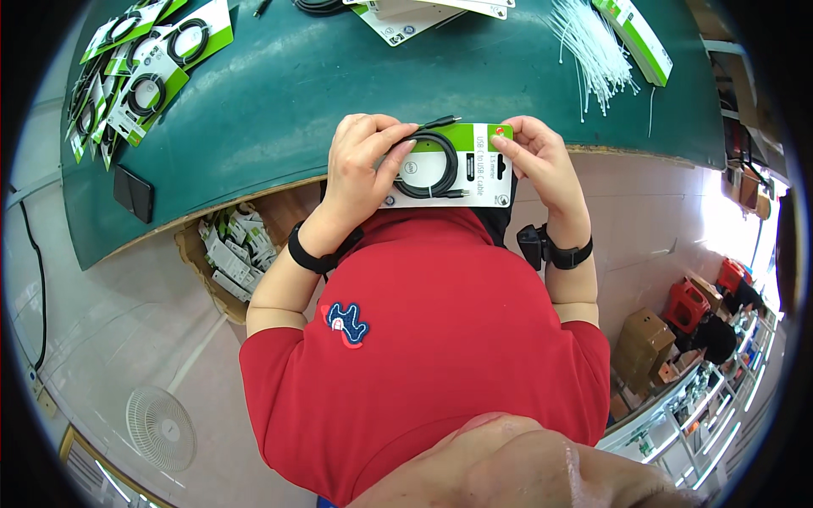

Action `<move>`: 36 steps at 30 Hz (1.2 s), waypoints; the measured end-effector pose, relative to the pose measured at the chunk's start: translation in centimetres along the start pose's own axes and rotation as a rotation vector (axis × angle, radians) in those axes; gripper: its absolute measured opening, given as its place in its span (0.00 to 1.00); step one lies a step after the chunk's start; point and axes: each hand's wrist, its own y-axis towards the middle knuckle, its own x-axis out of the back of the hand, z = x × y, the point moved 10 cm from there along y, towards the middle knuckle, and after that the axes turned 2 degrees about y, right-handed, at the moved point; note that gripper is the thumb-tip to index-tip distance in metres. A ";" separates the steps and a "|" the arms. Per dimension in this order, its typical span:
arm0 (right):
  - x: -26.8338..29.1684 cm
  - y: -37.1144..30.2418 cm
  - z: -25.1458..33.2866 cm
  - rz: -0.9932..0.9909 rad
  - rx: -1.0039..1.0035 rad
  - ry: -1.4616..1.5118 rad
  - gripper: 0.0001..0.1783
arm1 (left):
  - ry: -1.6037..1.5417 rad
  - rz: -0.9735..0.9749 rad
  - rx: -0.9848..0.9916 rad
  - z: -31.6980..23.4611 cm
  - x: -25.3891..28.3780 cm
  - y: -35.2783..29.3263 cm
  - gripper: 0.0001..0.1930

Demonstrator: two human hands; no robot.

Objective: Package USB cables into small retail boxes and attach plastic hang tags.

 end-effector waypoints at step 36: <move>0.2 2.8 6.4 0.103 0.589 -0.244 0.12 | 0.424 -0.121 -0.389 -5.7 3.8 2.4 0.13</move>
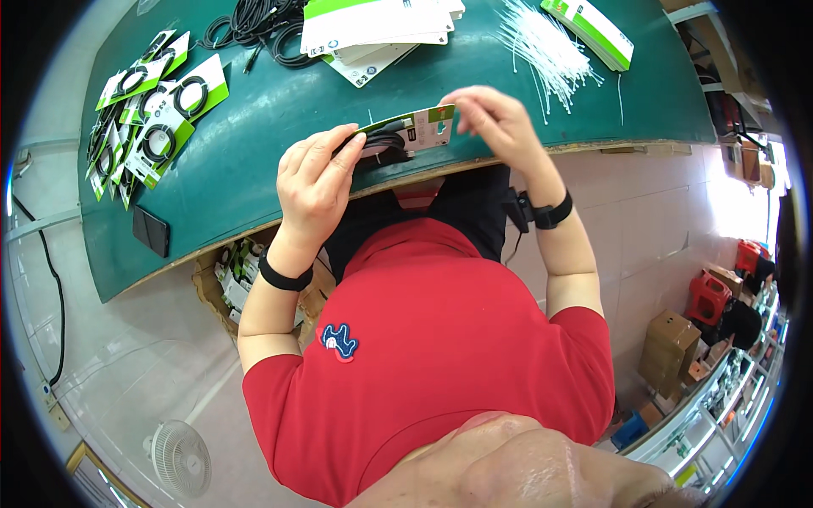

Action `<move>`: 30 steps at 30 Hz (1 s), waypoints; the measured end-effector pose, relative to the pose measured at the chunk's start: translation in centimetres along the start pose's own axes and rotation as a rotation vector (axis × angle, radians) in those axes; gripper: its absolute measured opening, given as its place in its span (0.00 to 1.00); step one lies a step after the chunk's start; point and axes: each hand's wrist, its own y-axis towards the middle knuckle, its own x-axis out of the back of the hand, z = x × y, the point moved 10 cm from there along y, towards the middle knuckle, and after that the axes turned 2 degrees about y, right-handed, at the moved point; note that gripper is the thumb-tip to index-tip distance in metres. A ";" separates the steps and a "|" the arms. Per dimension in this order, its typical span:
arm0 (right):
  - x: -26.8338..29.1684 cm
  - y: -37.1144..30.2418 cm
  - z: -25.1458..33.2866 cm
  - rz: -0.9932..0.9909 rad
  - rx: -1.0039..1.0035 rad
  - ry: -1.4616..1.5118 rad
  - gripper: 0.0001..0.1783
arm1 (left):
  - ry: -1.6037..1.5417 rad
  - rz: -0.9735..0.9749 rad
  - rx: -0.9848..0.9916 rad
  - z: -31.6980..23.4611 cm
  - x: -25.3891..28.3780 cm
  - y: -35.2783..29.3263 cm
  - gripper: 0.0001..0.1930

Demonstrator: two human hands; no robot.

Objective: Package USB cables into small retail boxes and attach plastic hang tags.

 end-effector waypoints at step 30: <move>9.6 4.8 -3.5 0.007 0.198 -1.408 0.05 | -0.060 0.033 0.028 0.6 0.0 0.7 0.11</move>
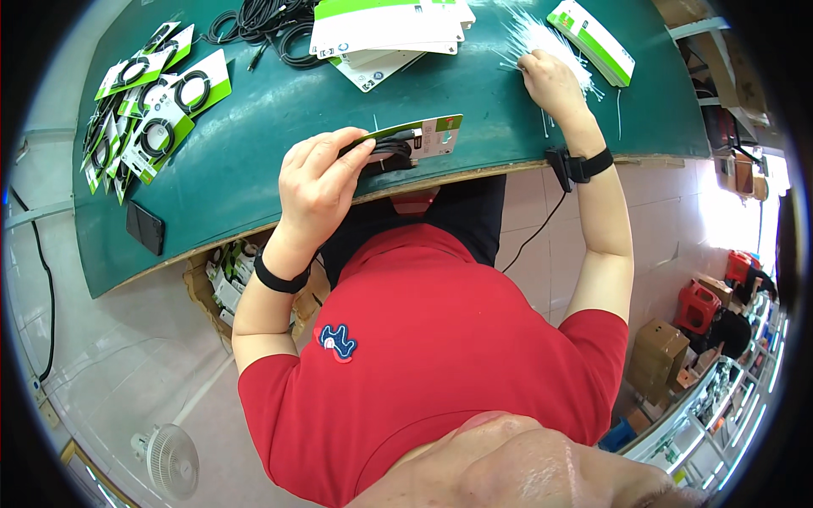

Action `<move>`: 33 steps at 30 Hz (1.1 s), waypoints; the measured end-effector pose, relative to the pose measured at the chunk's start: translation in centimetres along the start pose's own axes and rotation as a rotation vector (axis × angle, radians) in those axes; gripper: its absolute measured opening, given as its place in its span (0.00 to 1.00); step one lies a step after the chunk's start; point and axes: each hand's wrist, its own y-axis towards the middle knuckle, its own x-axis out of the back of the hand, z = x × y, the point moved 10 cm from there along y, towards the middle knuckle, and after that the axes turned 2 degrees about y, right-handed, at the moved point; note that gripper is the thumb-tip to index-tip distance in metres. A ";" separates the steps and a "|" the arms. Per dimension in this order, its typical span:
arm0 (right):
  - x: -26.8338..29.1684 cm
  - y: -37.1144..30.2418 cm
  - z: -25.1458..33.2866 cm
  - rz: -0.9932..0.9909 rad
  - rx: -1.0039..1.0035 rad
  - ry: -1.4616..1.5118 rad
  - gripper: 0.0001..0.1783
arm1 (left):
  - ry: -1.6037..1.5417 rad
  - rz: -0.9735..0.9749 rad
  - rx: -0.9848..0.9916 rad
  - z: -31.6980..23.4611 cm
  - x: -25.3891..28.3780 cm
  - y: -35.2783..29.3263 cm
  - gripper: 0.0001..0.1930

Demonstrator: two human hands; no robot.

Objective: Package USB cables into small retail boxes and attach plastic hang tags.

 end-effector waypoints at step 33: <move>5.3 3.5 12.1 0.187 -0.208 2.284 0.05 | -0.145 0.047 0.029 0.0 0.5 -0.3 0.08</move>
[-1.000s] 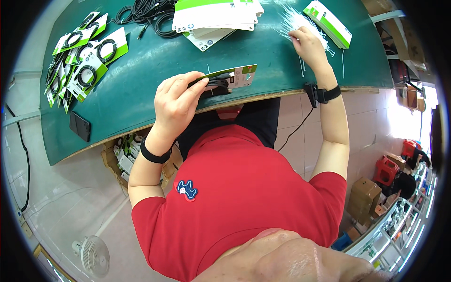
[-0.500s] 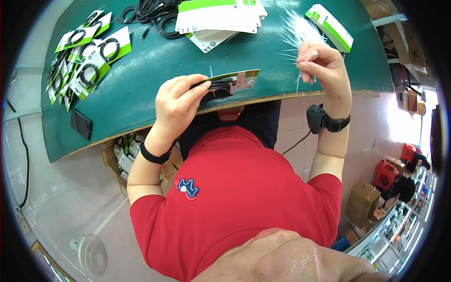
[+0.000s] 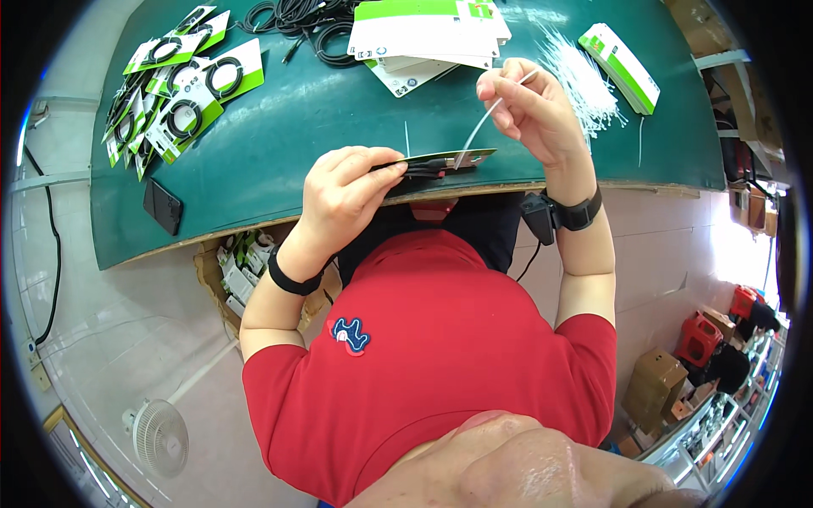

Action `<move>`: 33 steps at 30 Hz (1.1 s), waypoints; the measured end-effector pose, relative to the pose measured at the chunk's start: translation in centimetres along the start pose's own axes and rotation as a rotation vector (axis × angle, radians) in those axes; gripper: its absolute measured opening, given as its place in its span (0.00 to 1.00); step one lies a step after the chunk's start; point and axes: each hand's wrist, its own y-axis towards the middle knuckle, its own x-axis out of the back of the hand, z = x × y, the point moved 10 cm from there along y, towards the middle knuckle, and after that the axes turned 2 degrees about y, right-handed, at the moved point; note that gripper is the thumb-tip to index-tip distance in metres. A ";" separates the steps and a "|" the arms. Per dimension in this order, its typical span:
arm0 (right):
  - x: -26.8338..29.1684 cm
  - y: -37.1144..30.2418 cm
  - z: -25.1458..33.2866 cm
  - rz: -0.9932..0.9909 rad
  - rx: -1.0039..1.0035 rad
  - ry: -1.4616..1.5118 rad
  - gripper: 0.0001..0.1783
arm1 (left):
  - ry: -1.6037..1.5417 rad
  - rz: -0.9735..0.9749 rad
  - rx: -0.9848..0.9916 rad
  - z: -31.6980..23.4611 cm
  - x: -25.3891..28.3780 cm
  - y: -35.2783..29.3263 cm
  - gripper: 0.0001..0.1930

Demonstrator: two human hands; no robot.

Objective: Package USB cables into small retail boxes and attach plastic hang tags.

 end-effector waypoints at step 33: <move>8.0 -3.3 1.4 -0.422 0.088 -0.416 0.10 | 0.021 -0.007 -0.027 -0.7 -0.1 -0.2 0.11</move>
